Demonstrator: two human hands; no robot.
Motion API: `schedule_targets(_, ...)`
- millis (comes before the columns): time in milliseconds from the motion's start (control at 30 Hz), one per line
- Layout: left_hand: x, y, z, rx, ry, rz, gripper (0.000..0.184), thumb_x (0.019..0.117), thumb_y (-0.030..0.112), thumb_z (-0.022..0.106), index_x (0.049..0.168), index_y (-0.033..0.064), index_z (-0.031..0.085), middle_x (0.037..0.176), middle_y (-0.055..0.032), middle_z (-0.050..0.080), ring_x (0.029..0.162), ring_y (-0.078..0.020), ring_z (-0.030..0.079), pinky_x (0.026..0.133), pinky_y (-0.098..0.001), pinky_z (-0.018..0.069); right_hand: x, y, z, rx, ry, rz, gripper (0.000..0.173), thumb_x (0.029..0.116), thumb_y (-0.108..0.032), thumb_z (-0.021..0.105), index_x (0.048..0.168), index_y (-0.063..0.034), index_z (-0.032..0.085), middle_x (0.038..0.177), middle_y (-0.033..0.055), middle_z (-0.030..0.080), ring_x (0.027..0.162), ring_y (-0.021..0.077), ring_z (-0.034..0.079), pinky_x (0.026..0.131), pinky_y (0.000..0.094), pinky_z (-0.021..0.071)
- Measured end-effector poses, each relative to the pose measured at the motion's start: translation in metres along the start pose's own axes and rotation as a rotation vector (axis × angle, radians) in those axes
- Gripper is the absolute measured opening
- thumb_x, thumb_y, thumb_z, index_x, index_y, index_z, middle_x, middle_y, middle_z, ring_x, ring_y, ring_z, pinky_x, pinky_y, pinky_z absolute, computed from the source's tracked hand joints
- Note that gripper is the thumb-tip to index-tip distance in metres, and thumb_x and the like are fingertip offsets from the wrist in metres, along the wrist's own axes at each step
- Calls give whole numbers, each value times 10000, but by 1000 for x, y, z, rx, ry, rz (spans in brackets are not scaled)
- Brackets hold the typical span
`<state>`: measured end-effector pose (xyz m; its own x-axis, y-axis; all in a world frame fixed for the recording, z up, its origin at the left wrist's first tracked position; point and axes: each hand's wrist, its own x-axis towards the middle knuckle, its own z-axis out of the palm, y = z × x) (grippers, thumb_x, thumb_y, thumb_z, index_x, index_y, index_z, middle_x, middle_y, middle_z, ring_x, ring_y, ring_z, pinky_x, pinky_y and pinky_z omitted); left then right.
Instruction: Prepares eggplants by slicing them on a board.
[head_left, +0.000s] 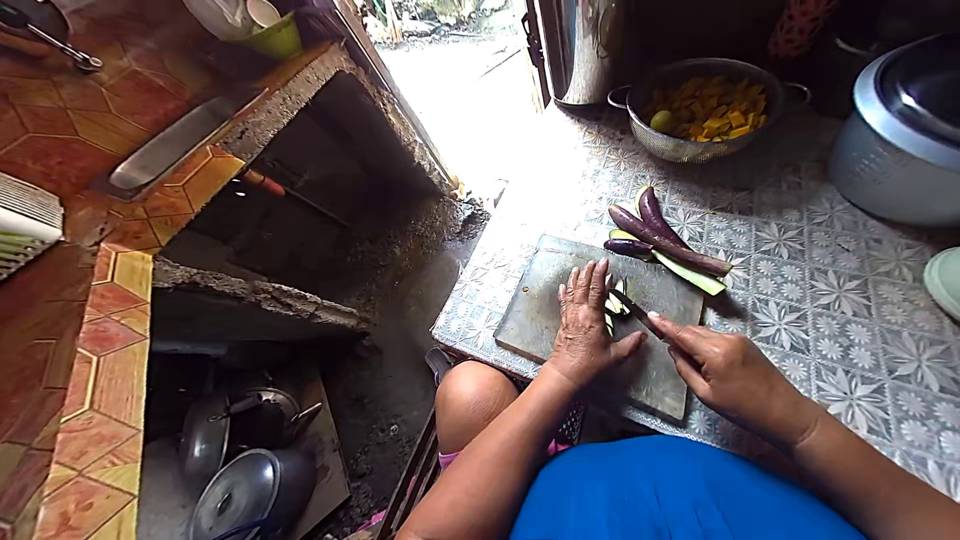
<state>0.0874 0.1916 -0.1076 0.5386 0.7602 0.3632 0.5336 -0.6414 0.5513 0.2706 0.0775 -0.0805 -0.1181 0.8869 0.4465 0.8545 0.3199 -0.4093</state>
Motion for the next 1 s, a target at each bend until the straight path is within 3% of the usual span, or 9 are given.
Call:
schedule_targets(67, -4, -6, -2, -109, 99, 119, 896, 733, 390, 807, 1471, -17, 504, 1488, -286, 503, 1431, -476, 416, 1182, -629, 309, 1, 3, 4, -109, 30, -84, 451, 887, -61, 506, 1279, -36, 726, 671, 93, 639, 511, 236, 604, 453, 370, 480)
schedule_targets(167, -5, -7, -13, -128, 107, 239, 431, 861, 354, 629, 1213, 127, 730, 1429, -248, 565, 1437, -481, 385, 1205, -586, 263, 5, 4, 4, -199, 25, -152, 434, 921, -29, 499, 1272, -92, 744, 626, 88, 561, 485, 245, 548, 433, 361, 423)
schedule_targets(300, -4, -8, -20, 13, 70, 259, 540, 1044, 527, 357, 994, 205, 786, 1416, -187, 604, 1447, -442, 397, 1221, -573, 222, 7, 0, 4, -213, 16, -209, 416, 944, -18, 502, 1232, -149, 771, 635, 96, 553, 502, 254, 553, 440, 367, 417)
schedule_targets(433, -2, -16, -22, -2, 120, 144, 697, 1080, 559, 224, 1087, 161, 797, 1417, -222, 596, 1433, -467, 402, 1207, -588, 241, 2, 2, 2, -118, 16, -276, 422, 954, -62, 492, 1225, -212, 780, 615, 64, 506, 490, 226, 509, 438, 354, 386)
schedule_targets(533, 3, -19, -28, -22, 114, 61, 578, 1063, 495, 359, 1219, 88, 739, 1401, -230, 587, 1402, -418, 451, 1188, -535, 317, -1, 14, -14, 7, 21, -174, 403, 958, -127, 506, 1253, -213, 766, 657, 70, 552, 532, 228, 548, 463, 380, 444)
schedule_targets(633, 3, -15, -21, 32, -5, 28, 690, 982, 600, 481, 1392, 64, 625, 1438, -241, 560, 1383, -430, 482, 1151, -582, 366, 0, 33, -33, 115, 106, -14, 414, 941, -139, 540, 1310, -136, 728, 790, 114, 668, 658, 214, 626, 580, 375, 525)
schedule_targets(800, 12, 10, -3, 284, -258, -56, 954, 821, 808, 559, 1579, 241, 436, 1631, -254, 326, 1495, -517, 289, 1164, -728, 204, 7, 48, -43, 186, 243, 123, 402, 941, -114, 558, 1307, -38, 705, 973, 148, 745, 780, 111, 651, 749, 216, 530)
schedule_targets(867, 26, 11, -3, 324, -343, -118, 966, 836, 829, 524, 1607, 267, 376, 1664, -250, 250, 1524, -515, 207, 1178, -729, 145, 10, 52, -39, 184, 248, 115, 396, 945, -113, 555, 1301, -31, 707, 954, 146, 740, 770, 110, 642, 742, 207, 524)
schedule_targets(1000, 53, -4, 3, 366, -298, -123, 707, 982, 662, 456, 1535, 225, 497, 1609, -229, 379, 1503, -488, 284, 1164, -705, 213, 10, 58, -30, 177, 261, 115, 405, 940, -119, 555, 1307, -33, 705, 922, 150, 737, 751, 132, 641, 721, 237, 526)
